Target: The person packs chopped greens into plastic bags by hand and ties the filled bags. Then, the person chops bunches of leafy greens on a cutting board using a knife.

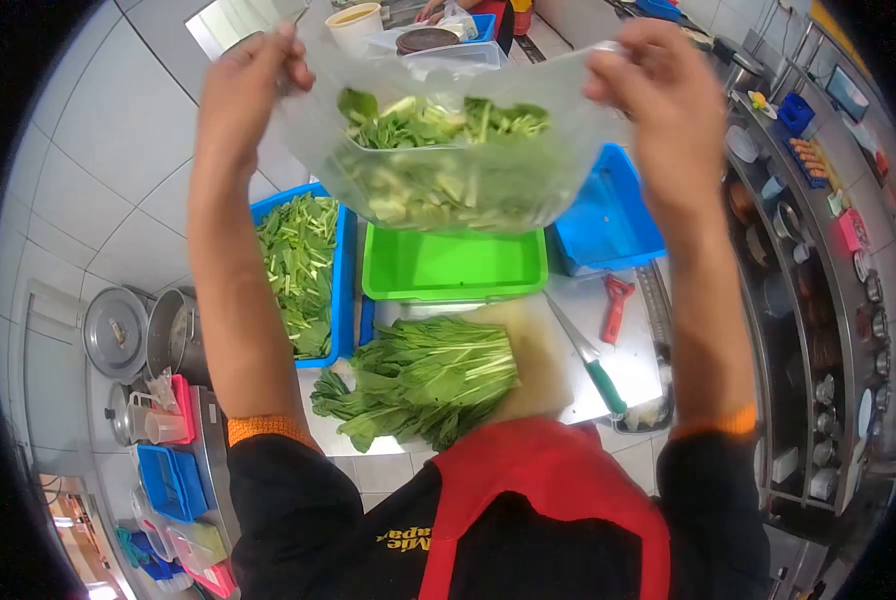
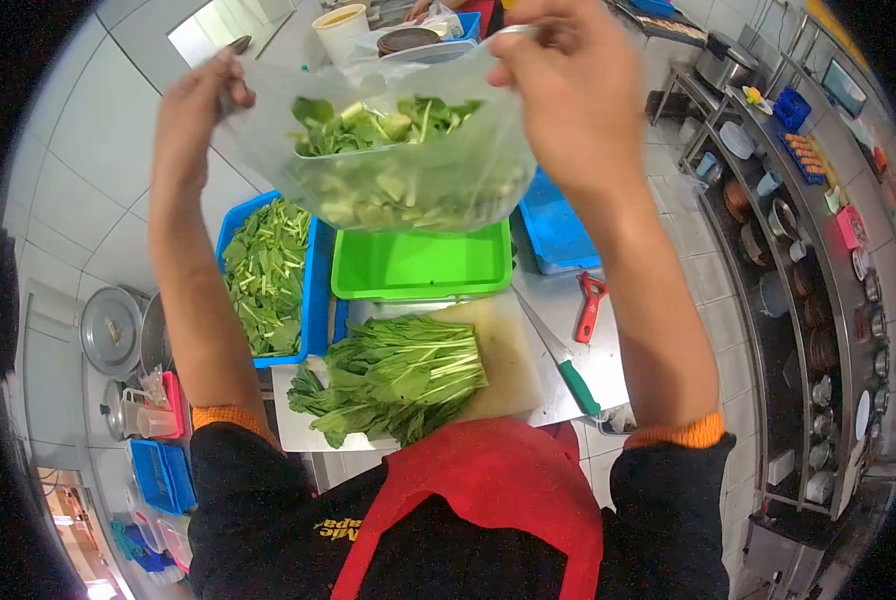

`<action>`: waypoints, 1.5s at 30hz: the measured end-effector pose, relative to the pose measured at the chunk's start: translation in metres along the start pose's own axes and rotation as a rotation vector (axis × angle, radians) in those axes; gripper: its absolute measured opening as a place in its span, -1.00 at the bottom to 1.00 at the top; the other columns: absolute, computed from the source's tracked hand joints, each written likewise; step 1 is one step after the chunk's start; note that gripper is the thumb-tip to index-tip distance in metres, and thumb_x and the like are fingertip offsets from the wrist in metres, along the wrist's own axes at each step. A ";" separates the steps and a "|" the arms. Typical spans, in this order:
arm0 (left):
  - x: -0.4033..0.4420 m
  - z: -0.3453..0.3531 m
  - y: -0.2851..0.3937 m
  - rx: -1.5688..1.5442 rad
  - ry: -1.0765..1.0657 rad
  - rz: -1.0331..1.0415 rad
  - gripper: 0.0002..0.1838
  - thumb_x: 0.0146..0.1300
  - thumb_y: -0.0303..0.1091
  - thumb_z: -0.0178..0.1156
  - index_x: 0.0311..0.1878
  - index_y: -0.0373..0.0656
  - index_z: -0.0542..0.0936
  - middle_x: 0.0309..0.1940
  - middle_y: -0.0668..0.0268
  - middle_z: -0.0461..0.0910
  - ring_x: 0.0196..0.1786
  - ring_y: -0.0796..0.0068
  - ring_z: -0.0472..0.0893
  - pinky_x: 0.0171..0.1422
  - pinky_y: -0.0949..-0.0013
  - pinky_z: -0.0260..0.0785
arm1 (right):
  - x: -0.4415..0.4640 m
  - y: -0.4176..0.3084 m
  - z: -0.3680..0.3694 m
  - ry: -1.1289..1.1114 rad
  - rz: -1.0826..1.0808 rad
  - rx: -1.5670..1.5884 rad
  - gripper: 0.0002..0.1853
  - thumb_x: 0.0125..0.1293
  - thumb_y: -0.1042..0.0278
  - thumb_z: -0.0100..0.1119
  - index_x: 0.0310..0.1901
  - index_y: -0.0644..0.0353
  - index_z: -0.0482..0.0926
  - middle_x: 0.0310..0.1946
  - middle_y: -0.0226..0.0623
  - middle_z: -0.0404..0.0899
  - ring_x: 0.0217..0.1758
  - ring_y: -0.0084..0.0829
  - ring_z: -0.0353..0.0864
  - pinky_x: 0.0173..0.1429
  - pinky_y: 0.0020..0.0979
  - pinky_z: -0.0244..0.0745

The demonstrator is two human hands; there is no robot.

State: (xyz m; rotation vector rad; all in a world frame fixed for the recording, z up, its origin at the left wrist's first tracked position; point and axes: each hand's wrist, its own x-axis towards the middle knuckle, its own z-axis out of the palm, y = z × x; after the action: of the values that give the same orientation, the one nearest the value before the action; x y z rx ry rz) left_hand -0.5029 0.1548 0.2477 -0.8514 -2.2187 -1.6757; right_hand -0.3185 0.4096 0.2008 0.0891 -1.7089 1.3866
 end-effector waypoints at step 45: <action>-0.250 0.188 0.008 -0.250 -0.457 0.371 -0.90 0.19 -0.43 0.30 -0.34 -0.23 0.59 -0.08 0.20 0.49 -0.07 0.23 0.46 0.08 0.25 0.34 | -0.281 -0.059 -0.142 0.411 0.335 -0.342 -0.72 0.21 0.44 0.42 -0.15 0.26 0.49 -0.35 -0.31 0.57 -0.39 -0.61 0.52 -0.26 -0.57 0.43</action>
State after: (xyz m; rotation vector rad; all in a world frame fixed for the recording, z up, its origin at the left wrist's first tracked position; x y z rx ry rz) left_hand -0.2681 0.2557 0.0669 -1.7397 -1.9438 -1.7174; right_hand -0.0372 0.3737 0.0517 -0.6564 -1.6236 1.2159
